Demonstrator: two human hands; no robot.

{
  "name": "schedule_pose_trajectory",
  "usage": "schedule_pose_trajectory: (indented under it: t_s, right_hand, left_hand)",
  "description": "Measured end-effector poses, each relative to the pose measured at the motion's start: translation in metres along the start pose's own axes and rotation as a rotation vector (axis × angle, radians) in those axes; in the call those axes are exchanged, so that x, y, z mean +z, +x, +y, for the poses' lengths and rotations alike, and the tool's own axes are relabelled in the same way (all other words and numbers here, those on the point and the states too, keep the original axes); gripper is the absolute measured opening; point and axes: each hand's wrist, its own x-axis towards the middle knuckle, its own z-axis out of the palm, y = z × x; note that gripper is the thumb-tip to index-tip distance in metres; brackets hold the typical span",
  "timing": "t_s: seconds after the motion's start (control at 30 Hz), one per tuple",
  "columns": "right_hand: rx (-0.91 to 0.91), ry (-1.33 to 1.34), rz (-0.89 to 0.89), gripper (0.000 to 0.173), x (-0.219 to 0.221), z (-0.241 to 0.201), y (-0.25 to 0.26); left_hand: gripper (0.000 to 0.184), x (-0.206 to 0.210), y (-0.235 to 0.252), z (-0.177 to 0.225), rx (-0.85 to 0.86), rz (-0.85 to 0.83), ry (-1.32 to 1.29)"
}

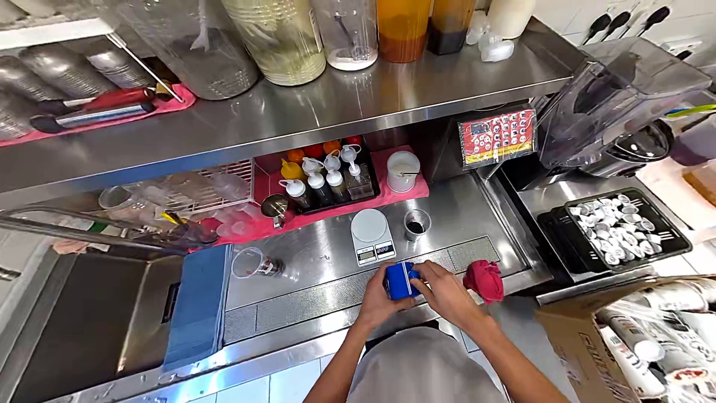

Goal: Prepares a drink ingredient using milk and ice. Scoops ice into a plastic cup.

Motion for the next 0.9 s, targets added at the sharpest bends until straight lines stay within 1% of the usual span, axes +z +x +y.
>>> schedule_pose_trajectory:
  t_s: [0.07, 0.17, 0.2, 0.23, 0.3, 0.37, 0.43, 0.5, 0.6, 0.67, 0.77, 0.9]
  right_hand:
    - [-0.086, -0.015, -0.022, 0.035, -0.002, -0.003, -0.002]
    - [-0.162, 0.065, -0.075, 0.025, -0.011, -0.009, -0.004]
    - [-0.17, 0.108, -0.082, 0.024, -0.013, -0.011, -0.005]
    - [-0.149, 0.152, -0.097, 0.028, -0.016, -0.014, -0.005]
    - [-0.042, 0.19, -0.127, 0.044, -0.02, -0.02, -0.003]
    - [0.049, 0.141, -0.108, 0.052, -0.02, -0.021, 0.001]
    - [0.07, 0.047, -0.088, 0.056, -0.016, -0.023, 0.004]
    - [0.051, -0.007, -0.097, 0.051, -0.013, -0.028, 0.006]
    - [-0.011, -0.011, -0.126, 0.033, -0.017, -0.033, 0.007]
    - [-0.076, -0.004, -0.092, 0.027, -0.015, -0.03, 0.006]
    - [-0.101, 0.039, -0.042, 0.026, -0.011, -0.023, 0.003]
    - [-0.054, 0.162, 0.004, 0.03, -0.005, -0.007, 0.003]
  left_hand:
    - [0.097, -0.008, -0.003, 0.0, 0.006, -0.041, 0.0]
    - [0.096, -0.019, -0.004, 0.005, 0.013, -0.1, 0.002]
    - [0.095, -0.021, -0.003, 0.005, 0.02, -0.11, -0.004]
    - [0.095, -0.023, -0.003, 0.005, 0.026, -0.115, -0.008]
    - [0.095, -0.026, -0.003, 0.007, 0.023, -0.113, -0.033]
    - [0.095, -0.028, -0.002, 0.011, 0.017, -0.113, -0.053]
    - [0.096, -0.03, -0.001, 0.011, 0.016, -0.114, -0.054]
    - [0.097, -0.033, 0.0, 0.009, 0.014, -0.128, -0.049]
    - [0.097, -0.038, 0.002, 0.01, 0.011, -0.146, -0.049]
    - [0.097, -0.041, 0.004, 0.011, 0.002, -0.149, -0.033]
    - [0.097, -0.042, 0.007, 0.011, -0.005, -0.156, -0.026]
    - [0.099, -0.035, 0.013, 0.014, -0.001, -0.128, -0.016]
